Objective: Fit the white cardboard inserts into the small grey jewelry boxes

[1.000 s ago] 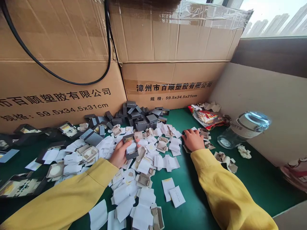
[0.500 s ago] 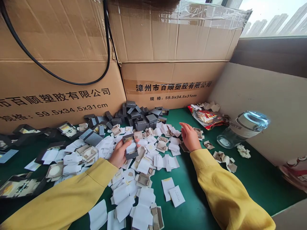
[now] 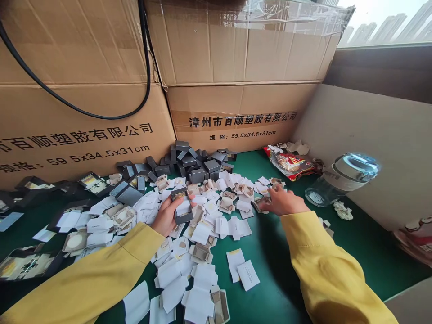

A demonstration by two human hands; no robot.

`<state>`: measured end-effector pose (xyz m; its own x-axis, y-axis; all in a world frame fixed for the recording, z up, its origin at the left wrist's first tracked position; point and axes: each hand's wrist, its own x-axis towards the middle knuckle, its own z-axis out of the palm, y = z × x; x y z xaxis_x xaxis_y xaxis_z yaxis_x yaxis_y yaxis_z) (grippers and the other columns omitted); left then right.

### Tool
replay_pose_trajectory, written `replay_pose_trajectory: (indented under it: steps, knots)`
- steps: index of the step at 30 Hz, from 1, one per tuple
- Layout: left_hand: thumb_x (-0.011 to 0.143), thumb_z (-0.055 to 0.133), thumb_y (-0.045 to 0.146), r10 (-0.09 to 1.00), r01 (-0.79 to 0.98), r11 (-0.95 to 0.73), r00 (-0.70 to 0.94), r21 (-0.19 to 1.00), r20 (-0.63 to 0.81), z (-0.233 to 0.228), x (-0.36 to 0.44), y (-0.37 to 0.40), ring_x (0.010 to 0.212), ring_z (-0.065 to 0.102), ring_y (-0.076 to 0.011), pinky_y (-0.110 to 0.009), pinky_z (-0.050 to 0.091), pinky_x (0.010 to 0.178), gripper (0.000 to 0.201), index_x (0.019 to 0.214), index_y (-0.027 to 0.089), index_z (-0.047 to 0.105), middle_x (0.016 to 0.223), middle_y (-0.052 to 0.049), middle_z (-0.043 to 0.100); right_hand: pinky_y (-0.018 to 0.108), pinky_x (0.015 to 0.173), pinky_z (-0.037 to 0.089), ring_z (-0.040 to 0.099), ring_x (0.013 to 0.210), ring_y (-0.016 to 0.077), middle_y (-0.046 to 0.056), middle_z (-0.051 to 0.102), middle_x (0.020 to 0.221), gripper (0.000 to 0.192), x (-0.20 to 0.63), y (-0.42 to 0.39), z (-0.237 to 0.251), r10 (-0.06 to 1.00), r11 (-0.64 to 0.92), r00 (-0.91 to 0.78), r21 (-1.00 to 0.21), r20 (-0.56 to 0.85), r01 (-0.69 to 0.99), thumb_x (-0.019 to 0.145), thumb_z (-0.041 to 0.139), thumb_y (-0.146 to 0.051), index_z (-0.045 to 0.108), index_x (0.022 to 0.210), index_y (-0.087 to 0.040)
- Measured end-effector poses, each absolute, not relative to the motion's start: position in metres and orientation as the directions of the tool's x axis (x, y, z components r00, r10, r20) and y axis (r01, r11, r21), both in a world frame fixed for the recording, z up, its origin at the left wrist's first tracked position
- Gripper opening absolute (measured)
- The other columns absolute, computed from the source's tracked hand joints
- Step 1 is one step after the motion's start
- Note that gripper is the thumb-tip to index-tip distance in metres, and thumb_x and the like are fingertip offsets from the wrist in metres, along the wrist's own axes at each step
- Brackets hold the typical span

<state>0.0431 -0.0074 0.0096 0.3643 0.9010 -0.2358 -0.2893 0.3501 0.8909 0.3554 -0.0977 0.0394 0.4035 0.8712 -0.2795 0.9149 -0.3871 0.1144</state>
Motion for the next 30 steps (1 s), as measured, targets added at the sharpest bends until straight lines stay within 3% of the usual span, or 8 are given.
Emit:
replay_pose_trajectory:
  steps: [3, 6, 12, 15, 17, 20, 25, 30]
  knots:
    - [0.069, 0.064, 0.030, 0.902, -0.284, 0.344, 0.365, 0.895, -0.231, 0.010, 0.043, -0.007, 0.078, 0.068, -0.0223, -0.029, 0.054, 0.055, 0.035, 0.100, 0.018, 0.056, 0.097, -0.008, 0.069, 0.041, 0.076, 0.049, 0.058, 0.102, 0.0345, 0.019, 0.046, 0.128, 0.058, 0.362, -0.099, 0.037, 0.857, -0.332, 0.347, 0.107, -0.381, 0.937, 0.073, 0.066, -0.042, 0.050, 0.124, -0.019]
    - [0.069, 0.064, 0.030, 0.901, -0.266, 0.346, 0.362, 0.900, -0.239, 0.012, 0.043, -0.008, 0.078, 0.068, -0.0223, -0.029, 0.055, 0.055, 0.034, 0.100, 0.018, 0.057, 0.098, -0.007, 0.069, 0.036, 0.075, 0.048, 0.060, 0.098, 0.0302, 0.019, 0.055, 0.115, 0.051, 0.358, -0.093, 0.031, 0.925, -0.251, 0.269, 0.102, -0.267, 0.963, 0.078, 0.062, -0.035, 0.050, 0.123, -0.016]
    - [0.070, 0.064, 0.030, 0.898, -0.265, 0.349, 0.369, 0.899, -0.240, 0.010, 0.043, -0.007, 0.078, 0.068, -0.0228, -0.029, 0.054, 0.055, 0.035, 0.101, 0.018, 0.056, 0.096, -0.007, 0.069, 0.029, 0.074, 0.047, 0.063, 0.087, 0.0213, 0.011, 0.066, 0.104, 0.034, 0.378, -0.086, 0.023, 0.988, -0.149, 0.143, -0.100, -0.065, 0.984, 0.092, 0.039, -0.031, 0.057, 0.119, -0.020]
    - [0.069, 0.064, 0.030, 0.896, -0.278, 0.351, 0.379, 0.894, -0.234, 0.006, 0.043, -0.006, 0.079, 0.068, -0.0232, -0.029, 0.054, 0.057, 0.035, 0.101, 0.017, 0.057, 0.093, -0.007, 0.070, 0.032, 0.075, 0.047, 0.060, 0.095, 0.0247, 0.010, 0.063, 0.113, 0.031, 0.394, -0.087, 0.017, 0.973, -0.218, 0.215, 0.037, 0.084, 0.975, 0.087, 0.046, -0.030, 0.061, 0.113, -0.022]
    - [0.069, 0.065, 0.030, 0.896, -0.276, 0.353, 0.375, 0.894, -0.238, 0.005, 0.043, -0.005, 0.080, 0.068, -0.0236, -0.029, 0.054, 0.056, 0.036, 0.102, 0.017, 0.057, 0.095, -0.007, 0.070, 0.035, 0.074, 0.047, 0.057, 0.099, 0.0269, 0.009, 0.060, 0.118, 0.031, 0.397, -0.088, 0.014, 0.970, -0.238, 0.230, 0.105, 0.082, 0.966, 0.084, 0.052, -0.037, 0.063, 0.110, -0.024]
    - [0.069, 0.065, 0.031, 0.895, -0.272, 0.353, 0.379, 0.895, -0.237, 0.005, 0.043, -0.005, 0.080, 0.068, -0.0240, -0.029, 0.053, 0.054, 0.036, 0.102, 0.018, 0.057, 0.097, -0.007, 0.069, 0.037, 0.074, 0.047, 0.056, 0.097, 0.0269, 0.009, 0.059, 0.118, 0.032, 0.392, -0.086, 0.012, 0.971, -0.235, 0.226, 0.135, 0.073, 0.963, 0.084, 0.053, -0.041, 0.064, 0.108, -0.024]
    - [0.069, 0.065, 0.029, 0.899, -0.281, 0.353, 0.365, 0.892, -0.241, 0.008, 0.043, -0.006, 0.077, 0.068, -0.0228, -0.031, 0.055, 0.059, 0.034, 0.099, 0.017, 0.056, 0.097, -0.008, 0.069, 0.044, 0.084, 0.044, 0.049, 0.111, 0.0310, 0.012, 0.050, 0.132, 0.041, 0.386, -0.078, 0.006, 0.941, -0.220, 0.174, 0.136, 0.290, 0.966, 0.087, 0.048, -0.037, 0.054, 0.123, -0.019]
    - [0.069, 0.065, 0.029, 0.897, -0.293, 0.358, 0.371, 0.887, -0.240, 0.007, 0.043, -0.006, 0.077, 0.068, -0.0219, -0.030, 0.054, 0.060, 0.034, 0.099, 0.017, 0.055, 0.098, -0.008, 0.068, 0.033, 0.082, 0.046, 0.054, 0.107, 0.0238, 0.006, 0.058, 0.123, 0.035, 0.393, -0.070, -0.003, 0.969, -0.208, 0.209, -0.019, 0.131, 0.978, 0.088, 0.042, -0.025, 0.057, 0.120, -0.020]
